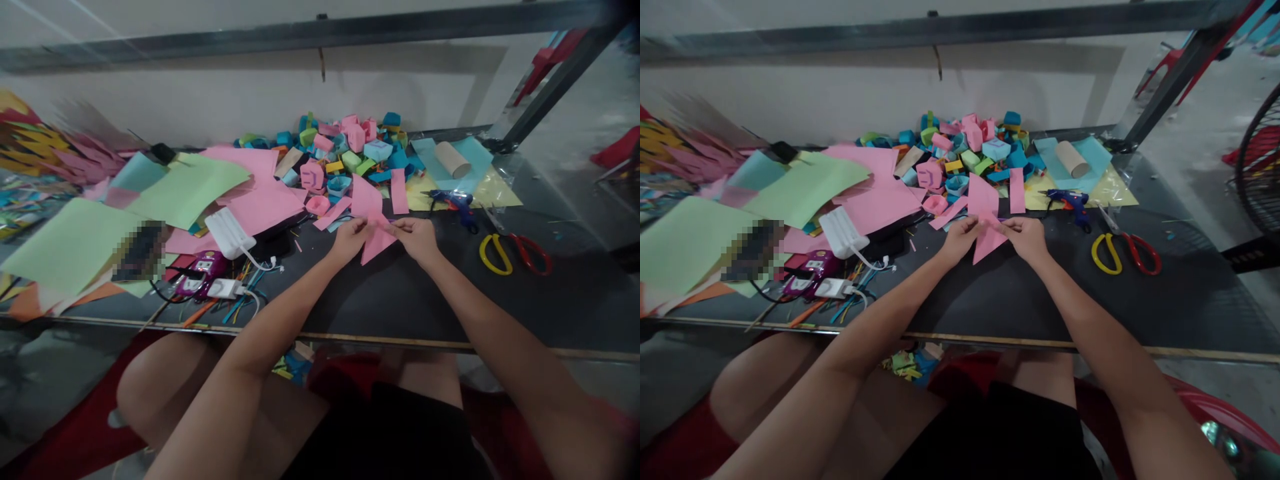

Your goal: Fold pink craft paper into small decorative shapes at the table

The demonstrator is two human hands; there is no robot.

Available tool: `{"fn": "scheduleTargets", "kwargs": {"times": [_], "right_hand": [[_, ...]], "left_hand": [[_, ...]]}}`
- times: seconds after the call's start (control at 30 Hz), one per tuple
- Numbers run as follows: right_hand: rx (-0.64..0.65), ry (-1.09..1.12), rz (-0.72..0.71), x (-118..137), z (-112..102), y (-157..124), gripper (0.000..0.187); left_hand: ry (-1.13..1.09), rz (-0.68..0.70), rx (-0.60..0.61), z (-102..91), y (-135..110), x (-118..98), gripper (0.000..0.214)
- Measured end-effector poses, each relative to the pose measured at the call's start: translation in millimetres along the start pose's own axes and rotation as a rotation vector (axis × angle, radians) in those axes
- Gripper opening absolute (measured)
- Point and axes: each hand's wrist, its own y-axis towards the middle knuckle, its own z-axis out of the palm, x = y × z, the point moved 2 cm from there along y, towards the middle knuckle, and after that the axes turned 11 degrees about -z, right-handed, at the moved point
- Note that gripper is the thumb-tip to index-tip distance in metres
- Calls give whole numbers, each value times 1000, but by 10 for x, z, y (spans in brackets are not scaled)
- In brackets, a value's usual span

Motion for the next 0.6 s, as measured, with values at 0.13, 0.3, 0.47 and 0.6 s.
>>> {"fn": "scheduleTargets", "kwargs": {"times": [0.13,0.3,0.47,0.6], "right_hand": [[-146,24,13,-21,-59,17,45],[-35,-5,8,-37,-62,48,51],[2,41,50,-1,-31,48,55],[-51,62,65,24,-46,35,56]], "left_hand": [[26,-80,192,32,-6,-10,35],[124,-63,139,6,2,-16,31],[112,-85,127,-18,0,-47,27],[200,-141,186,-19,-35,-108,32]]}}
